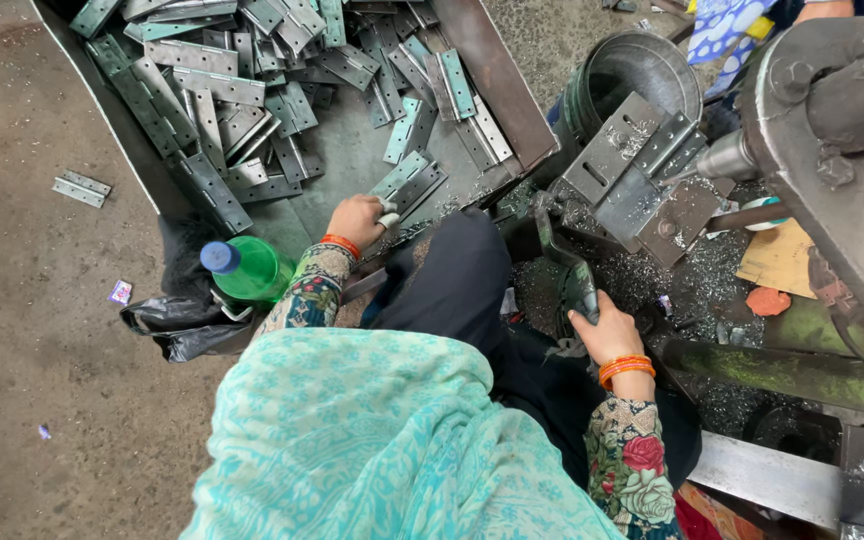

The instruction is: The person repeatedly picks up metal brackets from a bin, places them under a drill press, and operates the machine to drill holes. After each cycle, the person removes the bracket and places it back into the bin.

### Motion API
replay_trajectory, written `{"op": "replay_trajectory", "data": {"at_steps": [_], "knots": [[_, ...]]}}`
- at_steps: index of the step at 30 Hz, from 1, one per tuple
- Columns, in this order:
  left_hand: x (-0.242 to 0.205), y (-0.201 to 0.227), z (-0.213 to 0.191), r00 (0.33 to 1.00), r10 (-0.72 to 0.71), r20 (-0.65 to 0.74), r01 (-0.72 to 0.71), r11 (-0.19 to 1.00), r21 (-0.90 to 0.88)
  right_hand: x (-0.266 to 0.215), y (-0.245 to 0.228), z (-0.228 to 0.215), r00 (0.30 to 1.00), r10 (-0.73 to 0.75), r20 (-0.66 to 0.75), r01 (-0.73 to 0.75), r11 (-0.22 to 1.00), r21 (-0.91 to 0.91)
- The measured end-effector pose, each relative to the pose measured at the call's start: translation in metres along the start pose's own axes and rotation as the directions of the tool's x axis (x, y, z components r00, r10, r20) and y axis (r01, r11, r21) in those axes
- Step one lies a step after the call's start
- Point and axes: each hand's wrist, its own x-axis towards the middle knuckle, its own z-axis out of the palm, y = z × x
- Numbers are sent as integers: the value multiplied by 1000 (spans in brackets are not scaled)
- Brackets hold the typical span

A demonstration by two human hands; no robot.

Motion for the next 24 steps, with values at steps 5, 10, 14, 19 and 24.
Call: {"op": "replay_trajectory", "data": {"at_steps": [5,10,14,19,24], "knots": [[11,7,15,911,-187,-367,151,980,-126,-1,-1,1,1000,15,16,-15,1000,0],[37,17,21,853,-454,-258,377,877,-297,3,2,2,1000,0,-4,0,1000,-12],[40,23,25,822,-421,-383,287,888,-360,1,-1,4,999,42,11,-42,999,-5],[49,59,-3,804,-384,-455,299,921,-249,-3,-3,1,1000,19,-17,-19,1000,6],[67,142,-67,836,-44,-547,-41,989,-142,-6,-3,3,1000,7,-18,-7,1000,14]]}}
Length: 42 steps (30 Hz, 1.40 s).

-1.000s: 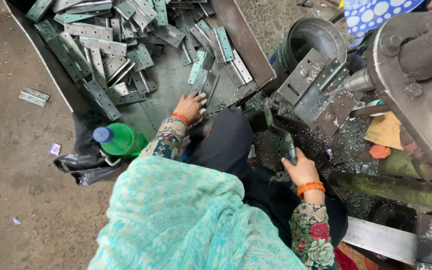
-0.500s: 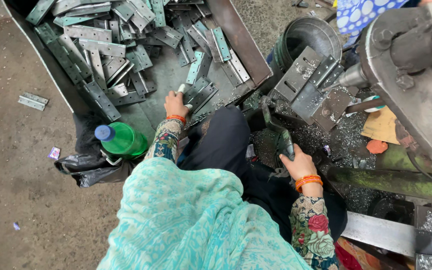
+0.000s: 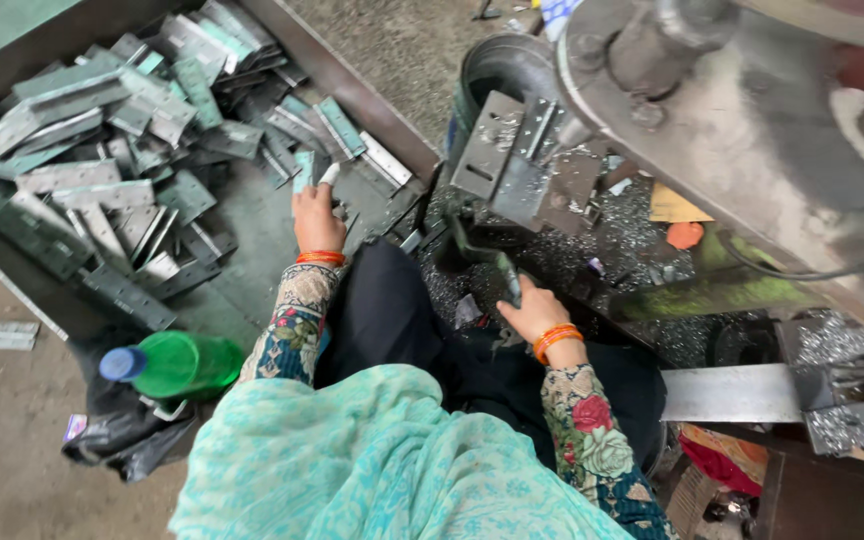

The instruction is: The person repeatedly picks up metal brackets from a bin, places them under a drill press, and operates the machine to drill holes. After each cycle, the person removes the bracket and places it back into the bin.

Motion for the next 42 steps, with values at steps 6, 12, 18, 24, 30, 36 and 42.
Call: {"op": "replay_trajectory", "data": {"at_steps": [6,12,18,24,30,36,42], "knots": [[26,130,-21,900,435,-14,-426,876,-225,3,2,0,1000,-8,12,8,999,35],[3,217,34,456,864,215,-849,495,-185,4,3,6,1000,14,14,-14,1000,0],[-20,208,92,372,823,429,-880,460,-120,7,6,3,998,36,41,-37,999,31],[-19,195,98,658,610,441,-717,687,118,3,-1,-1,999,16,35,-18,999,42],[0,208,99,658,558,505,-683,725,90,8,10,14,1000,16,17,-16,999,40],[-1,209,103,632,563,532,-729,665,162,-10,29,112,925,-21,-379,100,976,191],[-10,201,101,731,621,283,-680,694,235,1,47,139,978,152,-146,-119,970,212]]}}
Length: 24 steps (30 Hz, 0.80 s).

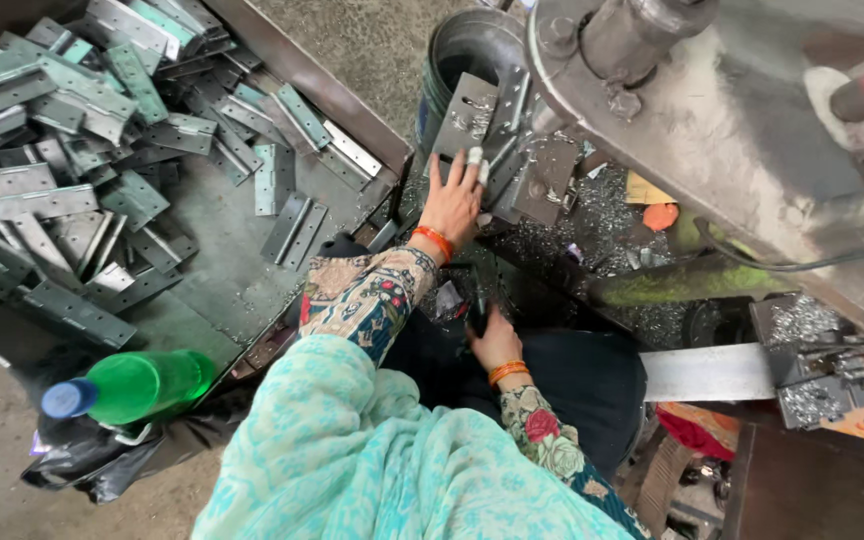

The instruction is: The person repeatedly picks up metal brackets from a bin, places them under a drill press, and operates the machine to drill holes. After each cycle, the person removes the bracket and places it back into the bin.

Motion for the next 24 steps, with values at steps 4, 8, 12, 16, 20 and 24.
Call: {"op": "replay_trajectory", "data": {"at_steps": [4,8,12,16,20,24], "knots": [[2,4,-10,972,67,223,-43,993,-112,4,-21,-45,994,-105,26,106,993,-42],[-1,12,-14,960,77,271,-52,994,-97,16,-50,-103,985,-139,106,153,978,-144],[20,4,-3,979,-3,204,22,996,-92,24,-66,-120,981,-129,146,160,962,-223],[27,5,11,978,-32,204,60,989,-133,12,-49,-86,991,-119,64,128,977,-168],[33,3,17,981,-22,194,49,989,-138,9,-29,-57,989,-139,-55,137,990,-32],[22,4,19,985,-2,170,20,994,-104,5,-29,-58,997,-33,67,38,997,-72]]}}
